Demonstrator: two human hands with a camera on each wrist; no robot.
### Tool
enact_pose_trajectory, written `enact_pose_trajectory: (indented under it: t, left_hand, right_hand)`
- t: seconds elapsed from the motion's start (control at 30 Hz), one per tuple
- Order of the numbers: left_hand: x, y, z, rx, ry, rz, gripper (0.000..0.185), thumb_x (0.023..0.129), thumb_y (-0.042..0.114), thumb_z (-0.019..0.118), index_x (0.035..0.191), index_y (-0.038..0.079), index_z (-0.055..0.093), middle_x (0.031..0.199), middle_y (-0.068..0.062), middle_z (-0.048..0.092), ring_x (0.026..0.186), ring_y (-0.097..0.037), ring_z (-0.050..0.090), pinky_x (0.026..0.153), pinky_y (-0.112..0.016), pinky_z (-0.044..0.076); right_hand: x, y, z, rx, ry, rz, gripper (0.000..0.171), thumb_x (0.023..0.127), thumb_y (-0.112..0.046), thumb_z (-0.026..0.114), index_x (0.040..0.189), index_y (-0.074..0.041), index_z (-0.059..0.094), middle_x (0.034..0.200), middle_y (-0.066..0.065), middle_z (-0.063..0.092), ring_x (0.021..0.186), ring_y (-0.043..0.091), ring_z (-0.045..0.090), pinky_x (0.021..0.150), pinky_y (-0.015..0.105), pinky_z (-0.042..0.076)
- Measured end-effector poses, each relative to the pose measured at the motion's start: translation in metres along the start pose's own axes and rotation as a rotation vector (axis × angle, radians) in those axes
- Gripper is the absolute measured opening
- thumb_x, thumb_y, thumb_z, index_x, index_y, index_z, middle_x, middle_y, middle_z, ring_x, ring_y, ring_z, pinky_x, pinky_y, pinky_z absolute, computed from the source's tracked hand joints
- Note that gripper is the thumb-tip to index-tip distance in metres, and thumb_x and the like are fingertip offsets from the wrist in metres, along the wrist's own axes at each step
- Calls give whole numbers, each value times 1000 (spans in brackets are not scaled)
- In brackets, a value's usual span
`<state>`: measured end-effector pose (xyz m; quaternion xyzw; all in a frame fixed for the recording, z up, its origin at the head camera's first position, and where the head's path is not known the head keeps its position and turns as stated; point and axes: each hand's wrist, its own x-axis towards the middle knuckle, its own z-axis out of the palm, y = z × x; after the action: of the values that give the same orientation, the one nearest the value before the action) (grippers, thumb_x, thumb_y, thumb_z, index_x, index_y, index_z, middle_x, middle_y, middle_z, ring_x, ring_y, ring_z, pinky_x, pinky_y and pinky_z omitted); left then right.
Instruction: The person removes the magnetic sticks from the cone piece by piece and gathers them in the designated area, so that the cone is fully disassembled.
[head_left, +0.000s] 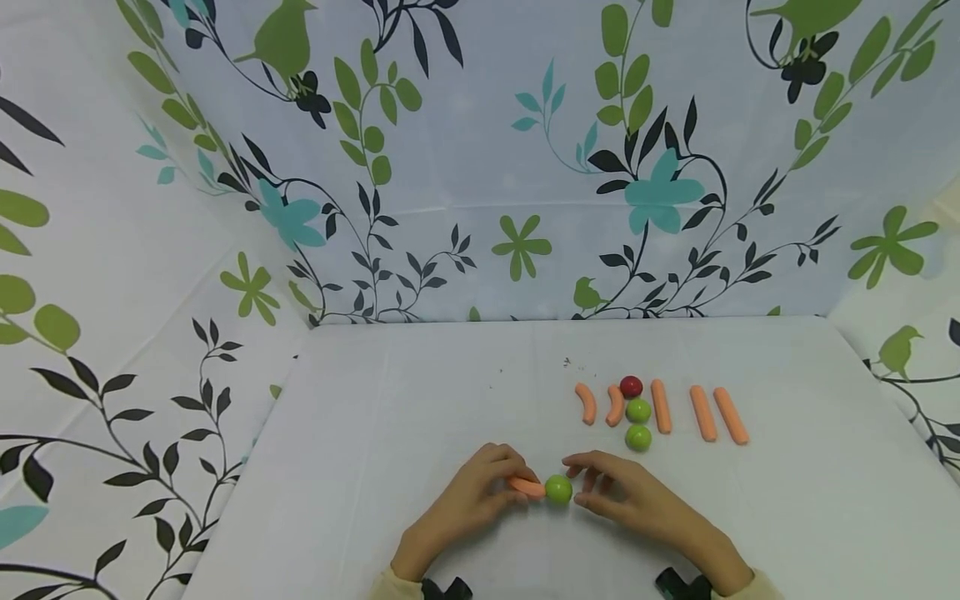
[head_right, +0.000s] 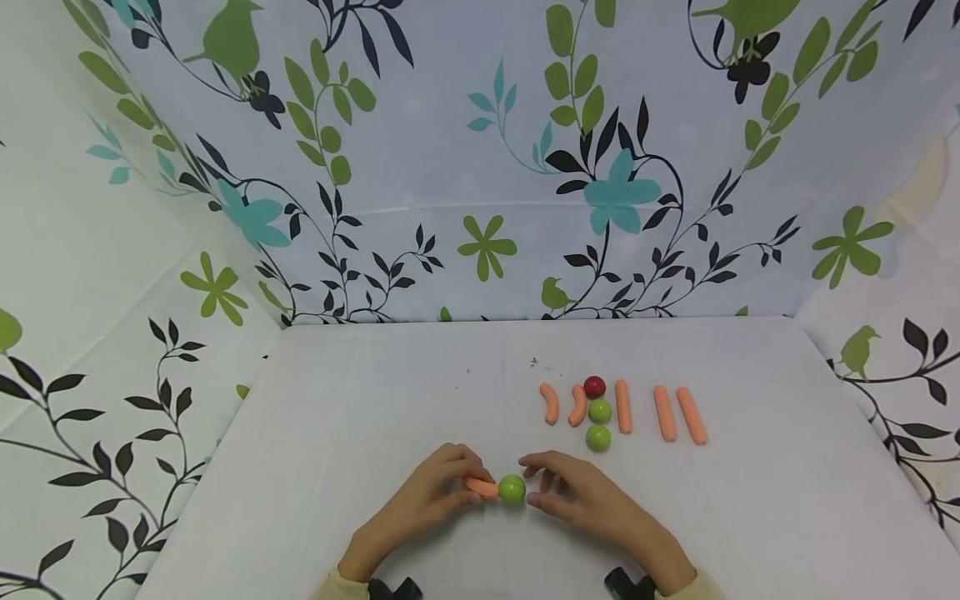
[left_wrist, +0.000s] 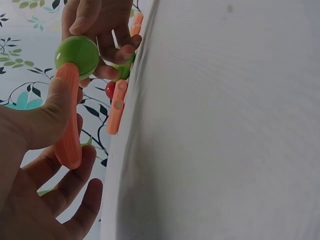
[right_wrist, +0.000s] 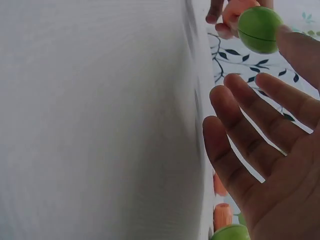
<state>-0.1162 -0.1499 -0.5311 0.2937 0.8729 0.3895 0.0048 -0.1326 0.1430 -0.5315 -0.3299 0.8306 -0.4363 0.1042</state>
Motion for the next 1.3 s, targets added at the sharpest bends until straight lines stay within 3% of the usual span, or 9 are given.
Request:
enact_pose_trajectory:
  t: [0.33,0.53,0.7,1.0,1.3]
  left_hand:
    - [4,4,-1,59,5,57,24,85,21,84,107,26,77,110,12,66,102,-6,53,92,-26,50]
    - [8,6,-1,100,6,65,25,84,21,84,108,25,77,110,11,66,105,-7,54,95,-28,52]
    - [10,7,0,123,17,73,25,84,21,84,108,25,77,108,11,65,106,-8,55,95,-29,52]
    - [15,15,1,194,79,81,25,84,24,85,107,26,78,108,10,66,104,-10,56,92,-29,51]
    - [19,24,7,246,133,89,20,84,31,87,102,27,79,95,13,66,88,-6,52,80,-21,44]
  right_hand:
    - [1,1,2,-37,-38,-67,45,101,-39,68,138,-14,63,114,-15,68,93,-2,61,82,25,54]
    - [0,-1,4,-39,3,-135,42,101,-30,70,138,-11,64,113,-13,70,91,-1,61,79,24,55]
    - [-1,-4,4,-50,37,-142,41,100,-29,71,137,-12,65,114,-15,70,91,-2,62,78,24,56]
    - [-1,-8,5,-104,164,-181,38,94,-14,78,130,-9,66,111,-10,72,86,2,63,74,23,56]
    - [-1,-12,6,-261,303,-146,44,83,-10,87,124,-13,70,109,-11,72,81,1,61,69,22,55]
